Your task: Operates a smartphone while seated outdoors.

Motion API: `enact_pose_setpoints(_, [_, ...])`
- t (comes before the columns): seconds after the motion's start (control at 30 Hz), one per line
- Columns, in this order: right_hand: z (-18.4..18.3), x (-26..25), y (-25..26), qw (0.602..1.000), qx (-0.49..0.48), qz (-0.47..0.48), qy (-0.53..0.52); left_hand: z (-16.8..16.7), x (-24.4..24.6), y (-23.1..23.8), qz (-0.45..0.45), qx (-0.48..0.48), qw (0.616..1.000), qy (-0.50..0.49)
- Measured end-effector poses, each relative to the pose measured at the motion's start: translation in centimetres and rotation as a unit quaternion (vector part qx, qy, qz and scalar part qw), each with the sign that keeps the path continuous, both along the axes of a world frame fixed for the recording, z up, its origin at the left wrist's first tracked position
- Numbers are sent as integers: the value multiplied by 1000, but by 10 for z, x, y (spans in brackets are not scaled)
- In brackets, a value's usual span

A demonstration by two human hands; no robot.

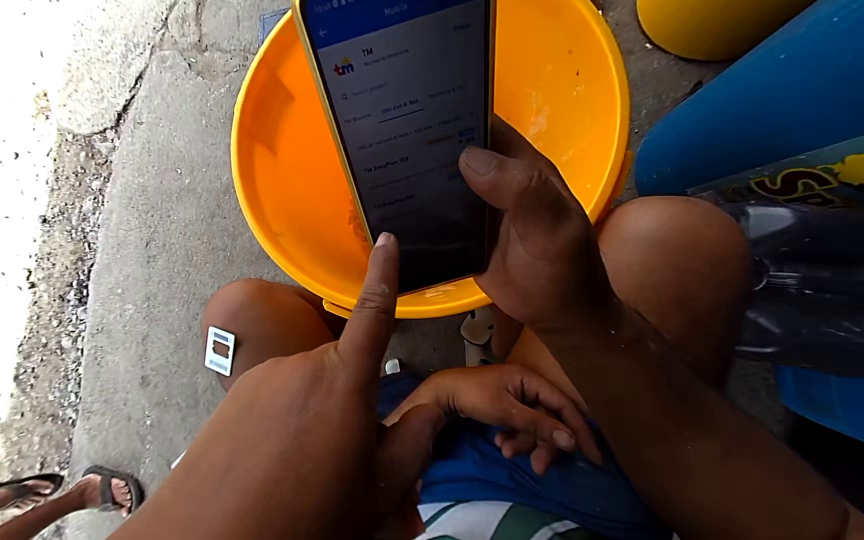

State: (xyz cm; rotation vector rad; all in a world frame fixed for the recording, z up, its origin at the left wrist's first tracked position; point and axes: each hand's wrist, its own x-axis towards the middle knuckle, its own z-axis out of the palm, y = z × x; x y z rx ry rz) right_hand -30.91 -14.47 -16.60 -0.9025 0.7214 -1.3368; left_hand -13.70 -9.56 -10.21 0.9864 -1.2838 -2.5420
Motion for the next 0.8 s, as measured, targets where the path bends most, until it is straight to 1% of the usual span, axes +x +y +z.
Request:
enact_pose_setpoints(0.1, [-1, -1, 0, 1000, 0, -7, 5, 1, -2, -2, -10, 1, 1000, -4])
enact_pose_setpoints(0.33, [-2, -3, 0, 999, 33, -19, 2, 4, -2, -2, -12, -7, 1000, -10])
enact_pose_setpoints(0.47, [-2, -3, -1, 999, 36, -17, -7, 2, -4, -3, -9, -7, 1000, 4])
enact_pose_setpoints(0.73, [-1, -3, -1, 999, 43, -15, -17, 4, -12, -5, -36, -3, 999, -15])
enact_pose_setpoints(0.8, [-1, -3, -1, 999, 40, -14, -16, 5, -11, -5, -29, -23, 999, -13])
